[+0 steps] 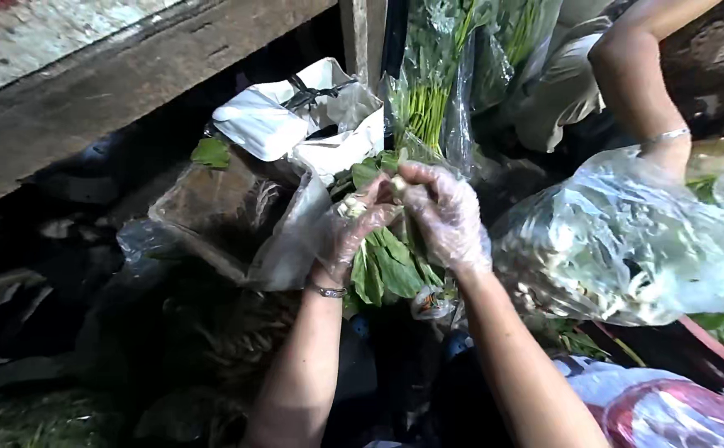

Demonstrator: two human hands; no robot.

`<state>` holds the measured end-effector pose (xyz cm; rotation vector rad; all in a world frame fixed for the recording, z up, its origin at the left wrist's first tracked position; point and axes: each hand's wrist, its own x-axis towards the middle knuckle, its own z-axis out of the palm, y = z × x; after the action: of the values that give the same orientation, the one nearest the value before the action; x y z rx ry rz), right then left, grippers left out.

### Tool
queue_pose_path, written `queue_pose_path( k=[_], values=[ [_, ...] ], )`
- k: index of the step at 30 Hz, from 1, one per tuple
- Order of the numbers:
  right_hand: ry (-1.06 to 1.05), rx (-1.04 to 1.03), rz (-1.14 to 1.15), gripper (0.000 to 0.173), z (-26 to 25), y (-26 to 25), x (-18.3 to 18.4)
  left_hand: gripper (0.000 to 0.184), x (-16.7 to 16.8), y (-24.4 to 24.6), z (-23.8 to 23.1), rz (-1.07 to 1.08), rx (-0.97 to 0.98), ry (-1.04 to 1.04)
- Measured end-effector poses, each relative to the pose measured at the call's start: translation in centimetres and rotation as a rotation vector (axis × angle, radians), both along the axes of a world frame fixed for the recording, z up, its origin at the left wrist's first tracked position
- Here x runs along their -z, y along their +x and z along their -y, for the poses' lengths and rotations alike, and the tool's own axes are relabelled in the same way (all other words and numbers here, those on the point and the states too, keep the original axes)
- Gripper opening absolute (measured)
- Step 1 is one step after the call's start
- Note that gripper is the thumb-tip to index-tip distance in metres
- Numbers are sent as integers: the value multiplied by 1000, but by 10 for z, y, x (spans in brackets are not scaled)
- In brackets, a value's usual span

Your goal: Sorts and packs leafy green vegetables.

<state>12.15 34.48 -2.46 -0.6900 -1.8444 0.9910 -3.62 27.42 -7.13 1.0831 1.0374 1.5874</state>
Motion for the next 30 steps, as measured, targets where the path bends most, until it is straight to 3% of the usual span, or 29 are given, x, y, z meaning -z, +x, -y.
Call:
queue_pose_path(
  k=[2, 5, 6, 9, 14, 16, 18, 20, 21, 23, 25, 27, 30],
  values=[
    [-58, -15, -124, 18, 11, -13, 8, 44, -11, 9, 2, -15, -61, 8],
    [-43, 7, -227, 12, 16, -19, 23, 83, -11, 4, -1, -111, 90, 69],
    [-27, 0, -259, 11, 16, -20, 26, 87, -13, 4, 0, -120, 90, 43],
    [7, -24, -316, 11, 16, -21, 28, 71, -13, 5, 1, -129, 47, 21],
    [64, -23, -152, 10, 12, -23, 19, 57, -12, 2, -1, -183, 7, 56],
    [-134, -166, -49, 21, 12, -13, 3, 39, -16, -4, 2, -149, 7, 12],
    [-382, -368, -99, 33, 6, -3, -12, 22, -23, -9, 4, -52, -3, -92],
    [-447, -362, -175, 40, -9, 10, -16, 33, -21, -13, 5, 100, 47, -38],
    [-457, -227, -185, 37, -21, 19, -13, 38, -18, -16, 4, 223, 85, -10],
    [-451, 151, -60, 26, -58, 37, 13, 40, -17, -25, 3, 386, 53, 25],
    [-482, 364, 306, 31, -98, 55, 55, 41, -8, -42, 0, 438, 30, 96],
    [-567, 325, 632, 47, -119, 59, 86, 41, -8, -43, -1, 489, -24, 118],
    [-672, 291, 711, 53, -126, 46, 107, 37, -22, -30, -5, 246, -259, -30]
  ],
)
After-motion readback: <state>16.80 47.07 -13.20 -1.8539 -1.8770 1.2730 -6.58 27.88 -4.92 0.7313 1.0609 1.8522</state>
